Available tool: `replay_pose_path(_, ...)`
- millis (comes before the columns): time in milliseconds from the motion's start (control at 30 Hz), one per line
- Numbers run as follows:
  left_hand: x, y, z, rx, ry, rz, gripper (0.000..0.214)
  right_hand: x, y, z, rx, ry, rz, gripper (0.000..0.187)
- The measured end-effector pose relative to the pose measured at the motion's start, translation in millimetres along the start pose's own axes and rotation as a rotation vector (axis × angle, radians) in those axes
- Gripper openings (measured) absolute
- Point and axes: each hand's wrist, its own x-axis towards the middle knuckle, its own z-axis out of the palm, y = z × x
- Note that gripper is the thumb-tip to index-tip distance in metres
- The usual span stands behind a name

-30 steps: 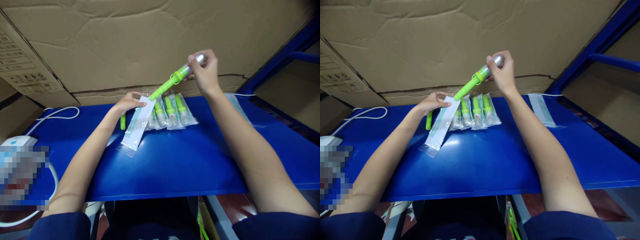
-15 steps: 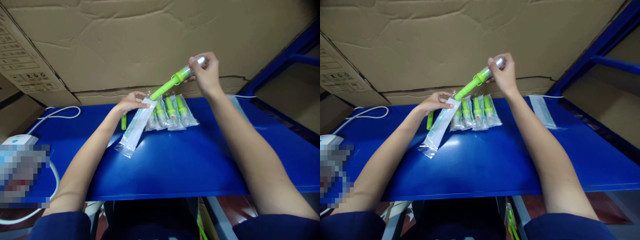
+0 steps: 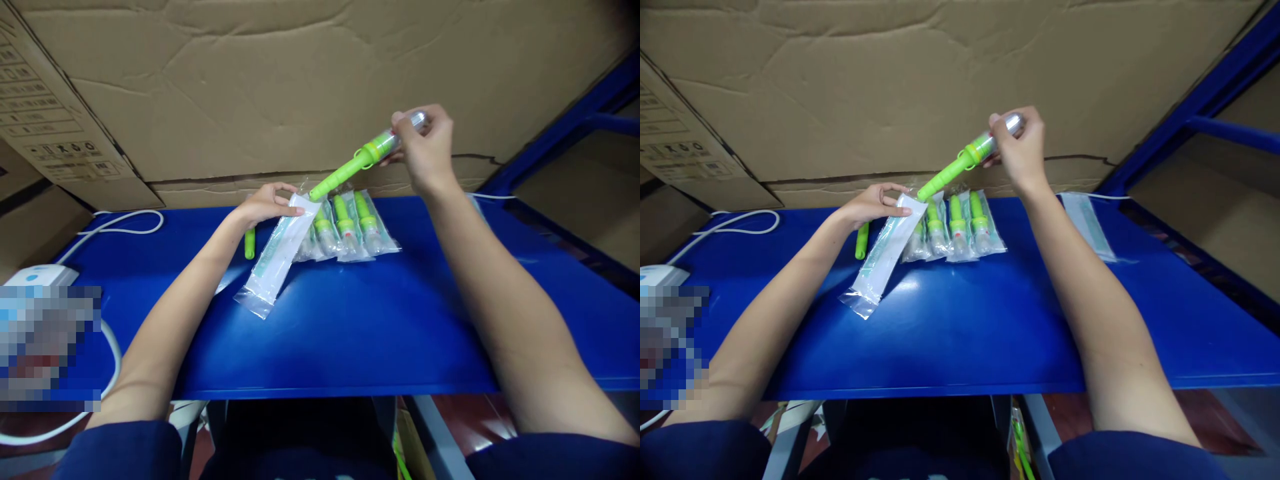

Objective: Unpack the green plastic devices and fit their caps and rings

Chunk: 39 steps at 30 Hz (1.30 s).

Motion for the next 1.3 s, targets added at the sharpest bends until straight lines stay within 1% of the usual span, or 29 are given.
replay_pose_path(133,-1,2,0.4,0.013,-0.013,0.005,0.071,-3,0,4,0.021,-0.008,0.042,0.037)
replay_pose_path(267,-2,3,0.9,0.028,-0.025,0.014,0.070,-4,2,7,0.006,-0.048,0.055,0.032)
replay_pose_path(433,-2,4,1.0,0.016,-0.035,0.035,0.072,-2,6,9,0.002,-0.029,0.040,0.036)
replay_pose_path(500,-2,3,0.7,0.022,-0.040,0.037,0.073,-3,6,10,0.002,-0.051,0.057,0.036)
replay_pose_path(633,-1,2,0.3,0.059,-0.071,0.036,0.074,-13,-1,16,-0.002,-0.161,0.104,0.031)
replay_pose_path(733,0,2,1.6,0.026,-0.094,0.055,0.072,-21,-5,18,-0.011,-0.240,0.139,0.031)
replay_pose_path(833,-1,4,4.6,-0.007,-0.122,0.079,0.066,-25,-3,19,-0.038,-0.339,0.163,0.041)
replay_pose_path(900,-2,5,7.0,-0.030,-0.152,0.095,0.062,-25,1,20,-0.057,-0.408,0.146,0.050)
replay_pose_path(967,-3,6,9.3,-0.062,-0.199,0.099,0.065,-26,5,22,-0.060,-0.464,0.113,0.052)
replay_pose_path(1033,-4,7,11.5,-0.080,-0.232,0.093,0.074,-27,7,25,-0.044,-0.504,0.096,0.050)
replay_pose_path(1133,-5,6,13.6,-0.083,-0.200,0.087,0.081,-31,2,30,0.002,-0.571,0.131,0.043)
replay_pose_path(1200,-5,5,14.0,-0.079,-0.145,0.079,0.080,-34,-4,32,0.035,-0.634,0.171,0.040)
replay_pose_path(1300,-4,5,13.1,-0.069,-0.077,0.077,0.076,-38,-9,32,0.063,-0.699,0.184,0.042)
